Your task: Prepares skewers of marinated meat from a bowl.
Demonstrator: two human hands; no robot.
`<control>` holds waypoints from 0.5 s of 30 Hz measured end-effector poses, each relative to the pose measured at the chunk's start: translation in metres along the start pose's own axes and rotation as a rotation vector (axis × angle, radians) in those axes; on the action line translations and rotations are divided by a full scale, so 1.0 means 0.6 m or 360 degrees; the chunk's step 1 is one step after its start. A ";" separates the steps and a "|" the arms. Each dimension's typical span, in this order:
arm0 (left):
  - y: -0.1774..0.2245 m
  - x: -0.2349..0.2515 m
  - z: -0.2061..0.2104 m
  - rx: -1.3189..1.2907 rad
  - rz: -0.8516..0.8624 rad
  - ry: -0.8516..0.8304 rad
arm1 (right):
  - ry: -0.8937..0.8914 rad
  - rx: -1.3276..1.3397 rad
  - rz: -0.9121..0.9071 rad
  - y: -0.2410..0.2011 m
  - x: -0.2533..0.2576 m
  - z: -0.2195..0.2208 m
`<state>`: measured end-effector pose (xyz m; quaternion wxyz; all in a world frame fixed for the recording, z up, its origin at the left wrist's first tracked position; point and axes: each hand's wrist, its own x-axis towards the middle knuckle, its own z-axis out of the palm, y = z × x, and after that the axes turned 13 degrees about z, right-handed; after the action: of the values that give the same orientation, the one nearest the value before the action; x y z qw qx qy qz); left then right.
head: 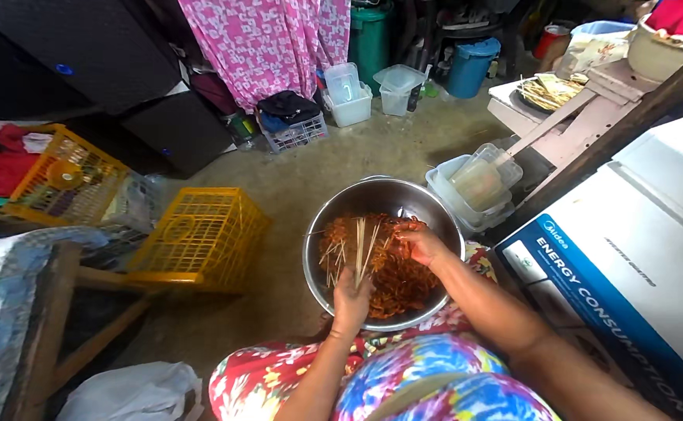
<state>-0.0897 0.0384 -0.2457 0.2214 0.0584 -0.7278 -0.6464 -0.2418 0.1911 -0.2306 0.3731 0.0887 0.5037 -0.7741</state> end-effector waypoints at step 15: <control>0.005 0.002 -0.003 0.0035 -0.0039 -0.0115 | -0.0027 -0.0183 -0.0049 0.005 0.010 -0.006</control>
<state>-0.0893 0.0367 -0.2422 0.1865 0.0463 -0.7416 -0.6427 -0.2449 0.1905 -0.2377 0.3699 0.0529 0.5455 -0.7502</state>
